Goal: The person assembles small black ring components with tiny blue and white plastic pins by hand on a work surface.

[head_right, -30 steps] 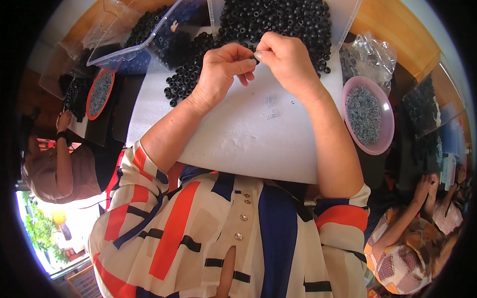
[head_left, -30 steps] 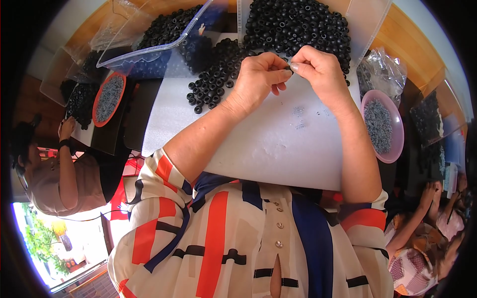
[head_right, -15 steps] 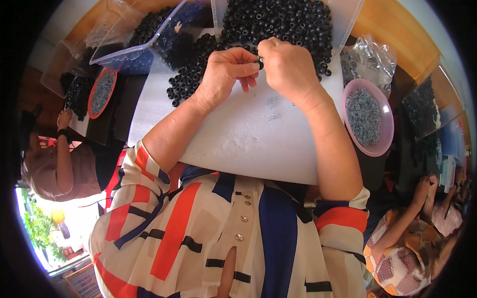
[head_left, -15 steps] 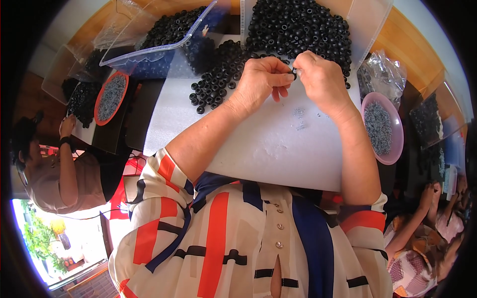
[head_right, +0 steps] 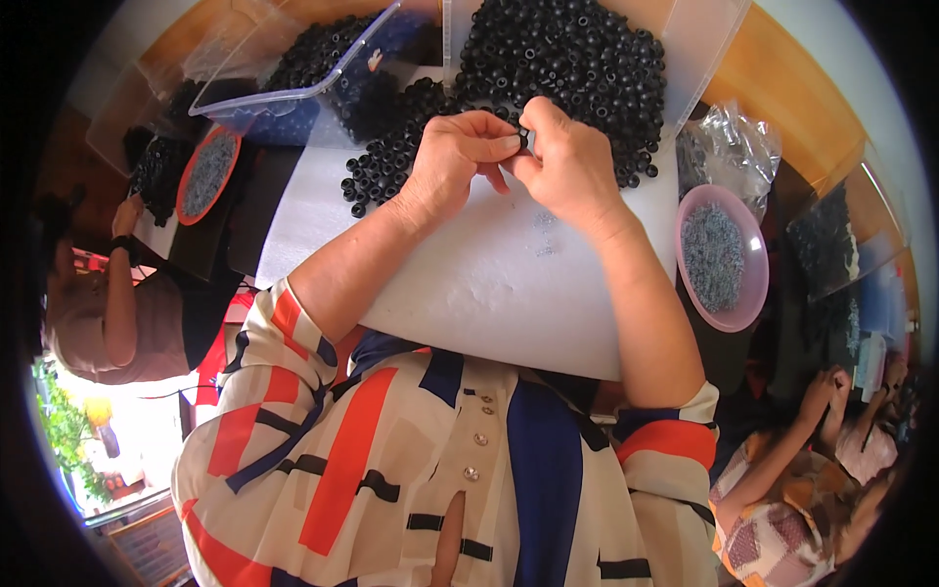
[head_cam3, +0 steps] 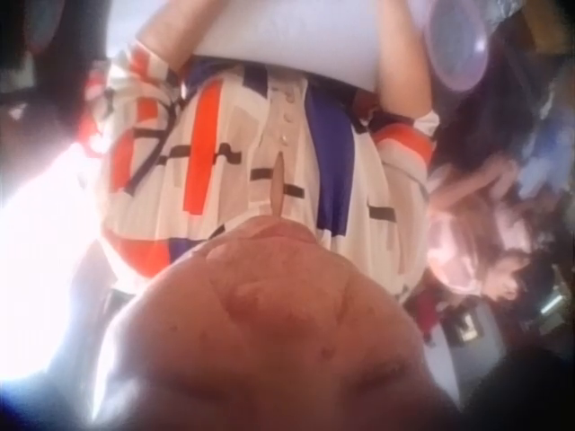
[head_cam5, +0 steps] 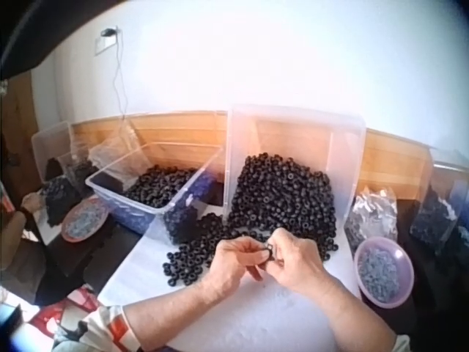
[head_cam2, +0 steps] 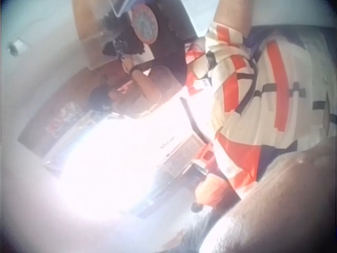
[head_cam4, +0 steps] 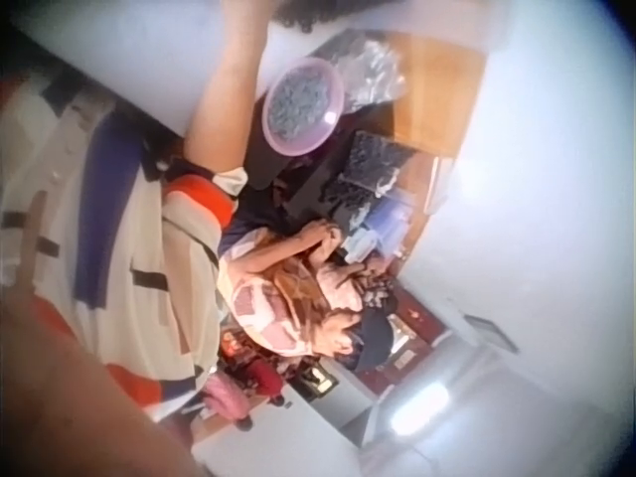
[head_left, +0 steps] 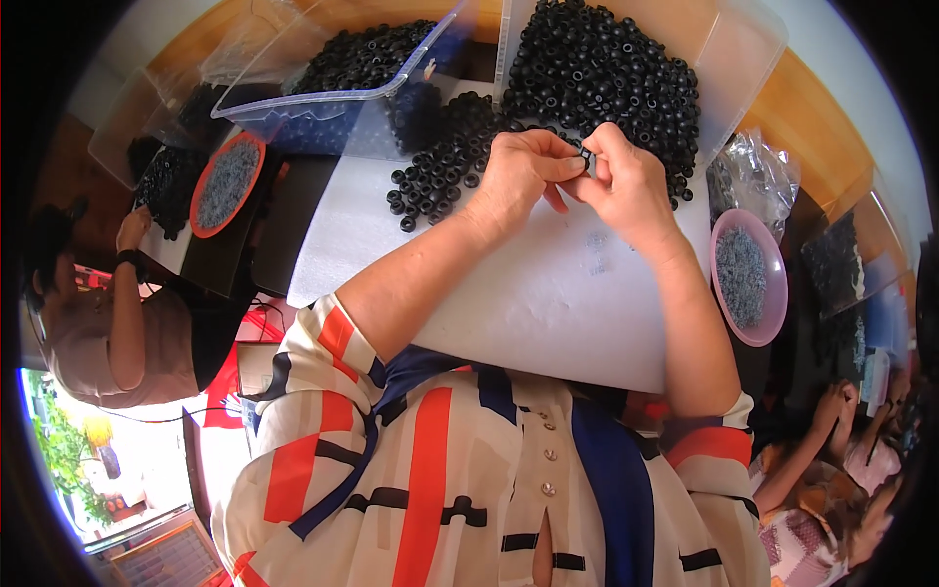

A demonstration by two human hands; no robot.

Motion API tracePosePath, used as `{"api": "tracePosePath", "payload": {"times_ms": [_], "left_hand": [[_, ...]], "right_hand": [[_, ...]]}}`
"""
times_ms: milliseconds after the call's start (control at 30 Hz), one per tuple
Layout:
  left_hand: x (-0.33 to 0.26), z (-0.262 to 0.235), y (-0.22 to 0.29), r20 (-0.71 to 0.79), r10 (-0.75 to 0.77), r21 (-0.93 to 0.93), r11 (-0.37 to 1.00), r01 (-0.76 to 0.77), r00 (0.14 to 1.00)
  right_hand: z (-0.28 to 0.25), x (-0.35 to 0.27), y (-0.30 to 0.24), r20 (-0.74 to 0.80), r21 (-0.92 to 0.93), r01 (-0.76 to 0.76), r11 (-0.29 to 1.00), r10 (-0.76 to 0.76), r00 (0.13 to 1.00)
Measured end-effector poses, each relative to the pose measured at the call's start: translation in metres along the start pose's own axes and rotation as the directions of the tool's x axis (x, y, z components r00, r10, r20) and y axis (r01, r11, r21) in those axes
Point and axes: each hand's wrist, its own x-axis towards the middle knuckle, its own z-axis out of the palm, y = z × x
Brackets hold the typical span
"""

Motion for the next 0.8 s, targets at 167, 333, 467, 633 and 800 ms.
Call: {"api": "tracePosePath", "payload": {"times_ms": [167, 333, 467, 633, 800], "left_hand": [[0.001, -0.002, -0.002, -0.008, -0.022, -0.017, 1.000, 0.022, 1.000], [0.000, -0.003, 0.011, 0.152, -0.215, -0.012, 0.976, 0.219, 0.965], [0.000, -0.004, 0.005, 0.133, -0.206, 0.023, 0.979, 0.205, 0.969], [-0.004, -0.003, 0.003, 0.069, -0.211, -0.062, 0.975, 0.216, 0.975], [-0.004, -0.004, 0.005, 0.080, -0.221, -0.102, 0.968, 0.229, 0.972]], "right_hand": [[0.015, -0.003, 0.004, -0.162, -0.180, 0.096, 0.979, -0.126, 0.979], [0.010, -0.003, 0.009, -0.156, -0.195, 0.115, 0.974, -0.147, 0.977], [0.013, -0.005, 0.011, -0.114, -0.127, 0.094, 0.987, -0.109, 0.988], [0.025, -0.006, 0.010, -0.150, 0.057, 0.028, 0.998, -0.019, 0.989], [0.033, -0.009, 0.009, -0.156, 0.258, -0.003, 0.966, 0.045, 0.987]]}}
